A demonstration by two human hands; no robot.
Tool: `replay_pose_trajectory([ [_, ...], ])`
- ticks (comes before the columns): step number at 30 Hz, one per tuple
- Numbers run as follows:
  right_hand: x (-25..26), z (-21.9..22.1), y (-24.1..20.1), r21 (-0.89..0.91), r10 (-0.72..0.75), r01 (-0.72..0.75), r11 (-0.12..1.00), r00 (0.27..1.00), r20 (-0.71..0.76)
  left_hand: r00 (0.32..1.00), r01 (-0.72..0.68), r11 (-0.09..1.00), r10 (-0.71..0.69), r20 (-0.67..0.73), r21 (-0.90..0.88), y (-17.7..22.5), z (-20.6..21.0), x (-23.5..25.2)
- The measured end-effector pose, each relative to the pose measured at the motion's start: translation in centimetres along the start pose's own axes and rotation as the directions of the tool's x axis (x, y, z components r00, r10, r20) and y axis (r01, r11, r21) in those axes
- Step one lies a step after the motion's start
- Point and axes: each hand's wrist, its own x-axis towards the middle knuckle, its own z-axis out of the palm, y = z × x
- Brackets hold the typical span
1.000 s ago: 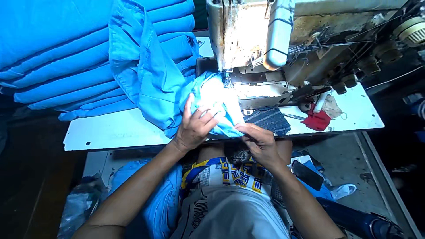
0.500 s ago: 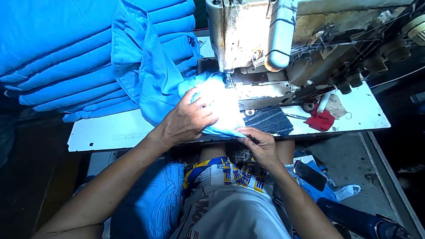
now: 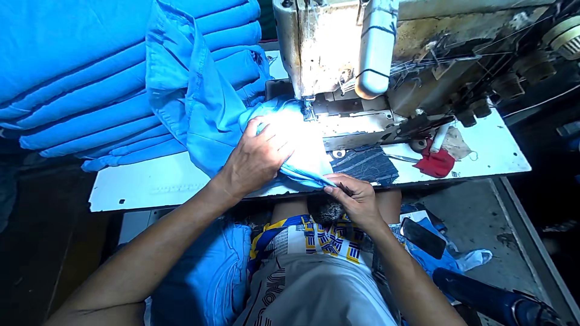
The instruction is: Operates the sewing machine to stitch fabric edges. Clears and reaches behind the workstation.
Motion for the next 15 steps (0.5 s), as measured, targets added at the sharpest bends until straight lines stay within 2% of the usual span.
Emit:
replay_pose_trajectory([
  [4,-0.1,0.2,-0.1,0.011,-0.013,0.013,1.0,1.0,-0.001,0.998,-0.025,1.0,0.025,-0.054,0.014,-0.4,-0.4,0.1],
  [11,-0.3,-0.2,-0.3,0.025,0.008,-0.008,1.0,1.0,-0.004,0.981,-0.168,0.978,0.178,0.074,-0.126,-1.9,-0.6,1.3],
  [15,-0.4,-0.3,-0.4,0.029,0.01,-0.009,1.0,1.0,-0.018,0.977,-0.18,0.974,0.193,0.09,-0.135,-1.9,-0.2,1.5],
])
